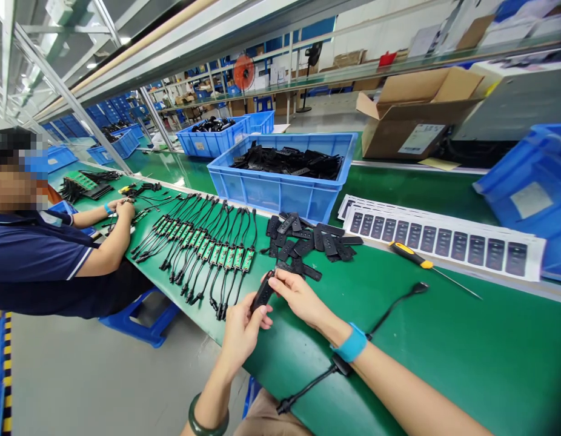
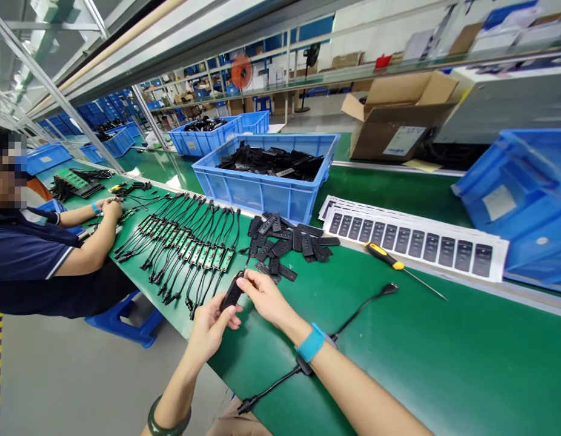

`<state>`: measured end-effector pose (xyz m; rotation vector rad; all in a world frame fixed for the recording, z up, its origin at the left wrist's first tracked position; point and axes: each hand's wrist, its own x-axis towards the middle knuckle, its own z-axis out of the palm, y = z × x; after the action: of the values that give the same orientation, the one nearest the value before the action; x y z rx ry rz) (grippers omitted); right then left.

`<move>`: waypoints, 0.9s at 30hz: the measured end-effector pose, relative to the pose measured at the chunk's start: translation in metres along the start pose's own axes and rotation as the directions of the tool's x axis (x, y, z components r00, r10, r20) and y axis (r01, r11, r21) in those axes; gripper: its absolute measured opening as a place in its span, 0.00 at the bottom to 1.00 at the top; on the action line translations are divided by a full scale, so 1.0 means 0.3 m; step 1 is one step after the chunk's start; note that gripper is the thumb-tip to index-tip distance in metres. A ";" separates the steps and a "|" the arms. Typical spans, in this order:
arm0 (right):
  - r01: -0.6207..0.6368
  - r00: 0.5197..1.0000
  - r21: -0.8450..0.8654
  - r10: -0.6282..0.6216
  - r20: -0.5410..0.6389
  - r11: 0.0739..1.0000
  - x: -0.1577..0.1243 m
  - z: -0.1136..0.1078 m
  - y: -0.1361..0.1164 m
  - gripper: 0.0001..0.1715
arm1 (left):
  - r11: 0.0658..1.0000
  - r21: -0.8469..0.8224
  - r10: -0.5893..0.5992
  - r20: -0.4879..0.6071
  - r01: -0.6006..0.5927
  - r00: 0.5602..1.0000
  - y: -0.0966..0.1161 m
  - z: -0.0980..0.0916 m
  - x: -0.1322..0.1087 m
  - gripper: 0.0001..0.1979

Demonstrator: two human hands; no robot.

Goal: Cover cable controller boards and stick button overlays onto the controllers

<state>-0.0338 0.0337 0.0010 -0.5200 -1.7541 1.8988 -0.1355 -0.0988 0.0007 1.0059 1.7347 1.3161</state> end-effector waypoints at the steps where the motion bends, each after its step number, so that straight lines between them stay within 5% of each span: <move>1: 0.026 1.000 0.035 -0.027 0.002 0.999 0.003 0.000 -0.017 0.26 | 1.000 0.006 0.015 0.006 -0.015 1.000 0.009 -0.011 -0.001 0.19; 6: 0.259 0.958 0.284 -0.210 -0.194 0.923 -0.004 -0.084 -0.206 0.22 | 0.994 0.059 0.084 0.112 -0.091 0.990 0.084 -0.028 -0.021 0.16; 9: 0.245 0.920 0.156 -0.178 -0.348 0.957 -0.045 -0.202 -0.303 0.18 | 0.989 0.139 0.024 0.191 -0.052 0.981 0.113 0.023 -0.036 0.15; 12: 0.094 0.842 -0.188 -0.179 -0.509 0.978 -0.104 -0.348 -0.287 0.18 | 0.979 0.201 -0.047 0.269 -0.009 0.962 0.107 0.114 -0.039 0.16; 14: -0.099 0.794 -0.413 -0.178 -0.582 0.905 -0.145 -0.445 -0.226 0.14 | 0.942 0.327 -0.030 0.304 -0.075 0.952 0.095 0.182 -0.036 0.15; 18: -0.515 0.781 -0.698 -0.062 -0.621 0.497 -0.213 -0.563 -0.105 0.10 | 0.664 0.695 0.008 0.364 -0.278 0.931 0.090 0.273 -0.031 0.13; 21: -0.558 0.785 -0.780 -0.125 -0.607 0.282 -0.220 -0.542 -0.079 0.16 | 0.518 0.784 0.028 0.383 -0.341 0.923 0.108 0.262 -0.009 0.12; 23: -0.466 0.856 -0.870 -0.170 -0.489 0.160 -0.191 -0.483 -0.085 0.16 | 0.475 0.827 0.064 0.309 -0.301 0.949 0.119 0.215 0.033 0.12; 27: -0.112 0.988 -0.964 -0.076 -0.134 0.242 -0.075 -0.336 -0.093 0.10 | 0.324 0.944 0.132 0.019 -0.062 0.991 0.120 0.080 0.166 0.12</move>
<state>0.0464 0.1024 0.0176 -1.0646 -2.6692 0.4056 -0.1301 -0.0380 0.0262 1.7153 2.5820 0.1850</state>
